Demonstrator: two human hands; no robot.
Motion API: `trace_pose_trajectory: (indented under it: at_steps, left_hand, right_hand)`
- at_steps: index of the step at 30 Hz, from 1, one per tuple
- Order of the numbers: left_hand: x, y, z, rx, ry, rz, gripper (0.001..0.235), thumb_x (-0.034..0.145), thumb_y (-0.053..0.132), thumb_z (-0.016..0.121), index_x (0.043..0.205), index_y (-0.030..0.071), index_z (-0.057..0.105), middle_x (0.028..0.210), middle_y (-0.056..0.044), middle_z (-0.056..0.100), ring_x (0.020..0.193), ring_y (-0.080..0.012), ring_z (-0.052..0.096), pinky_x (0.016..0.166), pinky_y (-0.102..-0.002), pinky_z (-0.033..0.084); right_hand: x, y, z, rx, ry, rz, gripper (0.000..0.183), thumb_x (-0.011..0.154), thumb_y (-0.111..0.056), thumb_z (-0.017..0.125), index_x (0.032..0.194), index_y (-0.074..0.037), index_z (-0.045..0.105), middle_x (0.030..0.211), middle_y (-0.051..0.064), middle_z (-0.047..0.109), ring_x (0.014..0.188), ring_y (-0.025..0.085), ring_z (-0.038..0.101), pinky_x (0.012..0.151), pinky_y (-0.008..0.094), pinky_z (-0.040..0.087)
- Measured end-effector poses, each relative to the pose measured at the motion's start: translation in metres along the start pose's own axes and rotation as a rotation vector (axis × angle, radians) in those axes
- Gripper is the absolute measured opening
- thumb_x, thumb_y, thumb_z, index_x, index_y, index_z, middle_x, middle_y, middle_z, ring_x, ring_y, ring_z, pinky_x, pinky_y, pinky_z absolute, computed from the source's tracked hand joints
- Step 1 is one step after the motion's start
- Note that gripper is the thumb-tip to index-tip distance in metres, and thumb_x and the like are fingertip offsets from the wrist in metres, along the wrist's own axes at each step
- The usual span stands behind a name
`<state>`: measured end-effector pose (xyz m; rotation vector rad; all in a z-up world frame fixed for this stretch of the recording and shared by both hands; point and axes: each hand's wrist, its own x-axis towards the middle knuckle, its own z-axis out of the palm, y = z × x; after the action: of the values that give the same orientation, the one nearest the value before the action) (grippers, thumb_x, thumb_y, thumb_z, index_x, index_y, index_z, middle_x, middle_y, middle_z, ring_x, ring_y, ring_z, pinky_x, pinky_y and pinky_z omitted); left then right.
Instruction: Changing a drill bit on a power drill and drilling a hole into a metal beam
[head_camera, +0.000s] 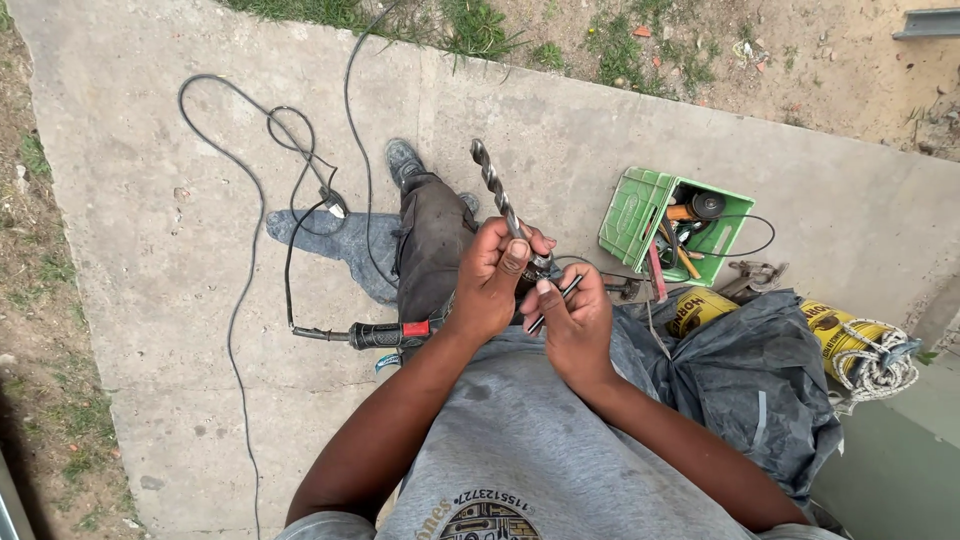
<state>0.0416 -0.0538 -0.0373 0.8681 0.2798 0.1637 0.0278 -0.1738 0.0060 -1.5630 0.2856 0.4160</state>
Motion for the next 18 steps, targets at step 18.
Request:
trace_pose_trajectory:
  at_steps: [18]
  left_hand:
    - [0.006,0.024,-0.007,0.286,-0.155,-0.153,0.020,0.109,0.012,0.051,0.120,0.001,0.064,0.086,-0.012,0.059,0.084,-0.0199,0.058,0.083,-0.047,0.055]
  right_hand:
    - [0.031,0.019,-0.031,0.234,-0.117,0.273,0.019,0.104,-0.017,0.058,0.113,-0.013,0.041,0.069,0.015,0.065,0.053,0.019,0.064,0.047,0.024,0.049]
